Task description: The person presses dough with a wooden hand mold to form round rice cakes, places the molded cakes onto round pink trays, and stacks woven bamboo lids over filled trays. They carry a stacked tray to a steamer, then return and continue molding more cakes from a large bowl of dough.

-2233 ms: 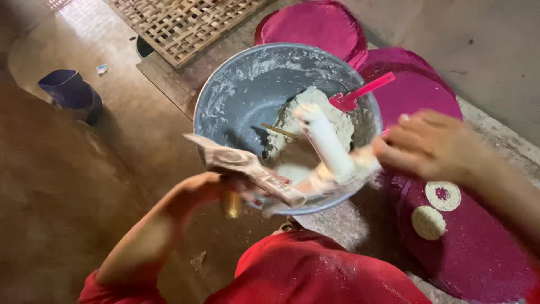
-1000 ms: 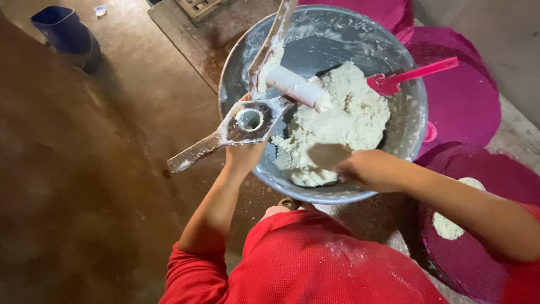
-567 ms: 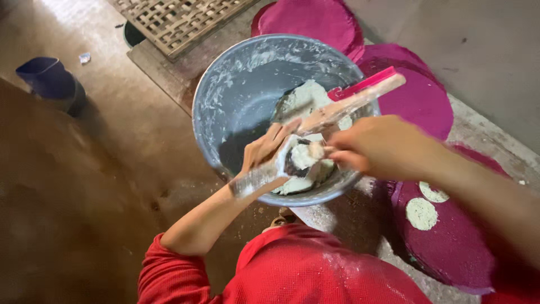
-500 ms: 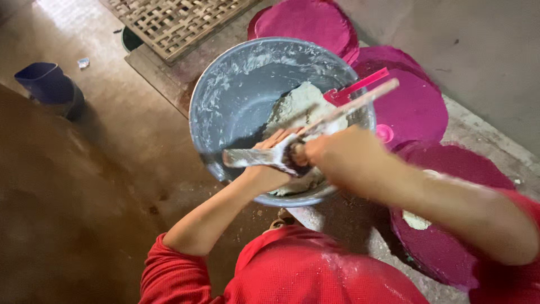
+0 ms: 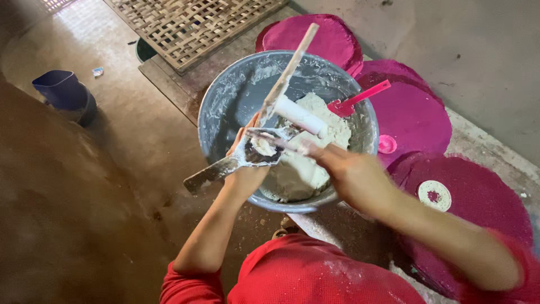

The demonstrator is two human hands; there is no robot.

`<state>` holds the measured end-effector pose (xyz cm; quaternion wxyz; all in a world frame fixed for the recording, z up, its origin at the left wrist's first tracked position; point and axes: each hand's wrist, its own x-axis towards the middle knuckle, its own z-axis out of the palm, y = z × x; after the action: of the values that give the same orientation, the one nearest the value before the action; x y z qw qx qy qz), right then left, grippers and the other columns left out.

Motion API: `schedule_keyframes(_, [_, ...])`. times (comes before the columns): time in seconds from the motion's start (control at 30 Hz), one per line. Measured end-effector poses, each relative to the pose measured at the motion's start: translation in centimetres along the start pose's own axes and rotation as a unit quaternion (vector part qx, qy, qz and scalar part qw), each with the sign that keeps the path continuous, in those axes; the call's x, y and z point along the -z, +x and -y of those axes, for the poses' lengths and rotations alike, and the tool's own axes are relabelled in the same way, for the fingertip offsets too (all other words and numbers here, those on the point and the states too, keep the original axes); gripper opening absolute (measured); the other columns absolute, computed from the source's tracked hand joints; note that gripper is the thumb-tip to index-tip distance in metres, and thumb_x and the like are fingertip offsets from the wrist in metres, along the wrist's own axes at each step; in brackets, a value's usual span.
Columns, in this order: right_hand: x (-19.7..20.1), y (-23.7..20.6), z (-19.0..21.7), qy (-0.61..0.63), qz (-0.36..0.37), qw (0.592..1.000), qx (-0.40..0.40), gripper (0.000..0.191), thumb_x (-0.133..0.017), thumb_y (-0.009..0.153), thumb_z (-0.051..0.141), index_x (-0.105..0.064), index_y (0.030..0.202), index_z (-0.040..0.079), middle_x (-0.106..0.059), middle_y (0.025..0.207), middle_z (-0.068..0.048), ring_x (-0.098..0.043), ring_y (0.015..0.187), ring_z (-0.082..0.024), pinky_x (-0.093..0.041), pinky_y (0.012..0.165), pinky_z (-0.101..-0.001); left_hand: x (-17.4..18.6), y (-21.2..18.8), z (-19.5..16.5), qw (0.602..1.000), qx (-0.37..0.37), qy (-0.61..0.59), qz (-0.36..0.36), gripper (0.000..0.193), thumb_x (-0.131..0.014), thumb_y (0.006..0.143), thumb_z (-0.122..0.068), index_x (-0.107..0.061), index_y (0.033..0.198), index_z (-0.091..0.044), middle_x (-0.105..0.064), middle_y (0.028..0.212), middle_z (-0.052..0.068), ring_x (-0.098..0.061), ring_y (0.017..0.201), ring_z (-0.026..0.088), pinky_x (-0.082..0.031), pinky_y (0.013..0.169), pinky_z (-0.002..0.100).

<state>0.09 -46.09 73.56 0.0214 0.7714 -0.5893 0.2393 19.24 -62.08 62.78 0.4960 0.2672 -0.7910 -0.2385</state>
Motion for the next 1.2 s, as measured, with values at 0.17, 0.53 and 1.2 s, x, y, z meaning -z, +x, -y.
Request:
schedule_keyframes(0.17, [-5.8,-3.8,-3.6,0.211,-0.011,0.976,-0.044,0.035,-0.064,0.098,0.008,-0.066,0.133,0.004,-0.075,0.090,-0.020,-0.072,0.065,-0.020,-0.056,0.060,-0.0349,0.2,0.2,1.3,0.996,-0.009,0.082,-0.021,0.071,-0.078,0.084,-0.012,-0.050,0.148,0.000,-0.051,0.157,0.020,-0.056,0.138,0.040,-0.042,0.119,0.054])
schedule_keyframes(0.53, [-6.5,-1.9,-2.0,0.158,0.027,0.975,-0.155,0.039,-0.061,0.096,0.020,-0.068,0.132,0.009,-0.078,0.086,-0.017,-0.072,0.062,-0.022,-0.058,0.061,-0.0393,0.0,1.6,1.4,0.957,0.041,0.284,0.043,0.092,-0.079,0.072,-0.030,-0.041,0.149,0.001,-0.052,0.136,0.021,-0.060,0.108,0.031,-0.057,0.081,0.037])
schedule_keyframes(1.2, [-2.2,0.4,-2.6,-0.187,0.133,0.971,-0.066,0.030,-0.059,0.093,0.018,-0.060,0.121,0.007,-0.068,0.102,-0.011,-0.069,0.095,-0.029,-0.055,0.077,-0.0439,5.8,0.6,10.5,0.934,0.190,-0.301,-0.030,0.033,-0.064,0.089,-0.001,-0.062,0.122,-0.002,-0.061,0.093,0.006,-0.057,0.076,0.015,-0.048,0.061,0.027])
